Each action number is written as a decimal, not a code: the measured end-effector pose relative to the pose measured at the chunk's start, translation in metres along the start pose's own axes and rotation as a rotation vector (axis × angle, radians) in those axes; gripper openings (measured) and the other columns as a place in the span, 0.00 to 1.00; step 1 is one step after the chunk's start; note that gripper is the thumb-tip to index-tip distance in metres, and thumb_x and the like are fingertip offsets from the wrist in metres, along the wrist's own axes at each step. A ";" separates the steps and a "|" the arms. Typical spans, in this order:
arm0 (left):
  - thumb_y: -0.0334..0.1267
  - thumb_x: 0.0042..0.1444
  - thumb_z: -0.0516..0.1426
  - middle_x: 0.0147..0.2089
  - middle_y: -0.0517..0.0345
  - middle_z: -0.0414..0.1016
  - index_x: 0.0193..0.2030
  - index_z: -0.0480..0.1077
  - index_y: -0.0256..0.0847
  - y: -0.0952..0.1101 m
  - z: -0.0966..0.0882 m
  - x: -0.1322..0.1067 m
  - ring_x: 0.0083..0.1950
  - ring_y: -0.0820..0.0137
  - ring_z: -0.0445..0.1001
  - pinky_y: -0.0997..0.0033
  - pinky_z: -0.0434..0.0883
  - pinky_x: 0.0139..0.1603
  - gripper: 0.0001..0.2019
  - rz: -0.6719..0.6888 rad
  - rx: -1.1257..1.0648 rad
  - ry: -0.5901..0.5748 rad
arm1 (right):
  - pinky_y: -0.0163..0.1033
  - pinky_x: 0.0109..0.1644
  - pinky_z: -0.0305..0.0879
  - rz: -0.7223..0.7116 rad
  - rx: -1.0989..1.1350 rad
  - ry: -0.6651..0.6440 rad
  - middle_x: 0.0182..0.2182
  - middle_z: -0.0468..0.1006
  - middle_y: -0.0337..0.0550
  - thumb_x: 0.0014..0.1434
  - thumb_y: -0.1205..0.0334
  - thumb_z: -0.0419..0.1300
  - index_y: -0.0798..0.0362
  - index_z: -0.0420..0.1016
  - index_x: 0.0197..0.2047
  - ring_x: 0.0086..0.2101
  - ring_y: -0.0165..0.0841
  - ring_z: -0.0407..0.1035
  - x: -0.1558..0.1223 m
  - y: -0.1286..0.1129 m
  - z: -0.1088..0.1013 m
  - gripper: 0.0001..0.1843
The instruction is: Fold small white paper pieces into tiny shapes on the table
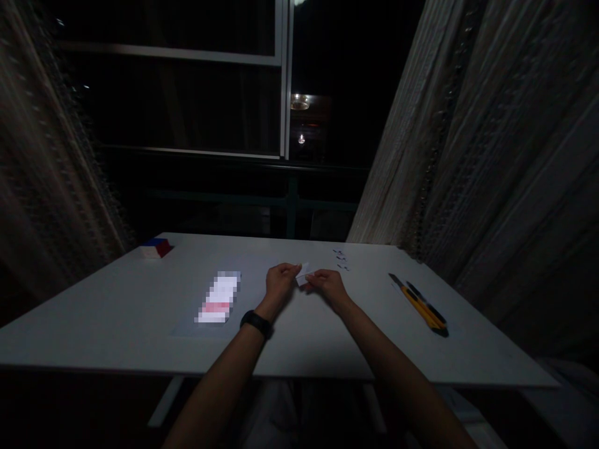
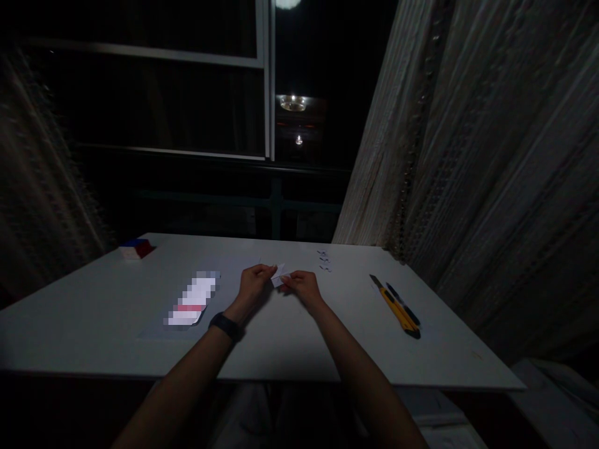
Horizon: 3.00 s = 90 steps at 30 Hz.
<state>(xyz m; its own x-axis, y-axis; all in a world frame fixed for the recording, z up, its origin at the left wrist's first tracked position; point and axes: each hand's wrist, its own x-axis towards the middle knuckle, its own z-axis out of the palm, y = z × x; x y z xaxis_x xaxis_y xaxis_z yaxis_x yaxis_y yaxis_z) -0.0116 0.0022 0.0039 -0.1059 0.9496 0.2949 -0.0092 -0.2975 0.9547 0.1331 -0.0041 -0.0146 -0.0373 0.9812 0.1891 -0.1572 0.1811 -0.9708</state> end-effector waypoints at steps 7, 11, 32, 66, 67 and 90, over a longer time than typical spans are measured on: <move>0.49 0.45 0.59 0.28 0.52 0.75 0.30 0.76 0.34 0.001 0.000 0.002 0.30 0.69 0.70 0.73 0.63 0.30 0.18 0.058 -0.024 -0.056 | 0.36 0.22 0.70 0.074 0.039 0.028 0.18 0.78 0.49 0.38 0.56 0.69 0.59 0.73 0.20 0.19 0.34 0.72 -0.001 -0.003 0.002 0.15; 0.54 0.46 0.57 0.25 0.53 0.74 0.34 0.75 0.33 -0.005 0.001 0.003 0.26 0.71 0.69 0.74 0.62 0.27 0.23 0.021 -0.135 -0.045 | 0.35 0.21 0.69 0.101 0.055 0.054 0.18 0.78 0.49 0.38 0.58 0.69 0.59 0.71 0.18 0.17 0.34 0.71 0.000 -0.001 0.001 0.14; 0.52 0.43 0.59 0.16 0.59 0.65 0.17 0.70 0.35 -0.007 0.000 0.001 0.21 0.75 0.61 0.75 0.56 0.23 0.20 -0.004 -0.042 -0.121 | 0.36 0.26 0.68 -0.078 -0.010 0.144 0.17 0.76 0.44 0.40 0.45 0.66 0.56 0.71 0.20 0.19 0.33 0.71 0.005 -0.002 0.000 0.21; 0.47 0.37 0.65 0.34 0.46 0.77 0.38 0.75 0.32 -0.003 0.003 0.000 0.31 0.67 0.74 0.70 0.70 0.32 0.23 -0.095 -0.157 -0.135 | 0.39 0.30 0.70 -0.098 0.058 0.197 0.22 0.78 0.43 0.42 0.46 0.65 0.55 0.74 0.28 0.23 0.35 0.73 0.005 -0.003 -0.004 0.19; 0.50 0.40 0.63 0.34 0.47 0.77 0.38 0.75 0.32 -0.002 0.004 -0.001 0.30 0.68 0.74 0.71 0.70 0.31 0.24 -0.120 -0.198 -0.139 | 0.39 0.30 0.69 -0.111 0.039 0.208 0.21 0.77 0.42 0.41 0.48 0.66 0.55 0.74 0.27 0.22 0.34 0.72 0.005 -0.002 -0.004 0.18; 0.42 0.43 0.63 0.28 0.51 0.76 0.32 0.74 0.32 -0.004 -0.002 -0.001 0.26 0.71 0.73 0.73 0.72 0.28 0.14 -0.339 -0.397 -0.071 | 0.36 0.35 0.65 -0.025 0.052 -0.009 0.27 0.80 0.42 0.35 0.63 0.68 0.54 0.78 0.34 0.29 0.33 0.72 -0.002 -0.004 -0.007 0.17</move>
<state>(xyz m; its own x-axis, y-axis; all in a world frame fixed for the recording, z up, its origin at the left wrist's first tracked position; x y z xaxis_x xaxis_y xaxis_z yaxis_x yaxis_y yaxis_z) -0.0132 0.0019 0.0001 0.0354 0.9993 -0.0123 -0.4086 0.0257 0.9123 0.1406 -0.0066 -0.0119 -0.0414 0.9758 0.2149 -0.2097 0.2018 -0.9567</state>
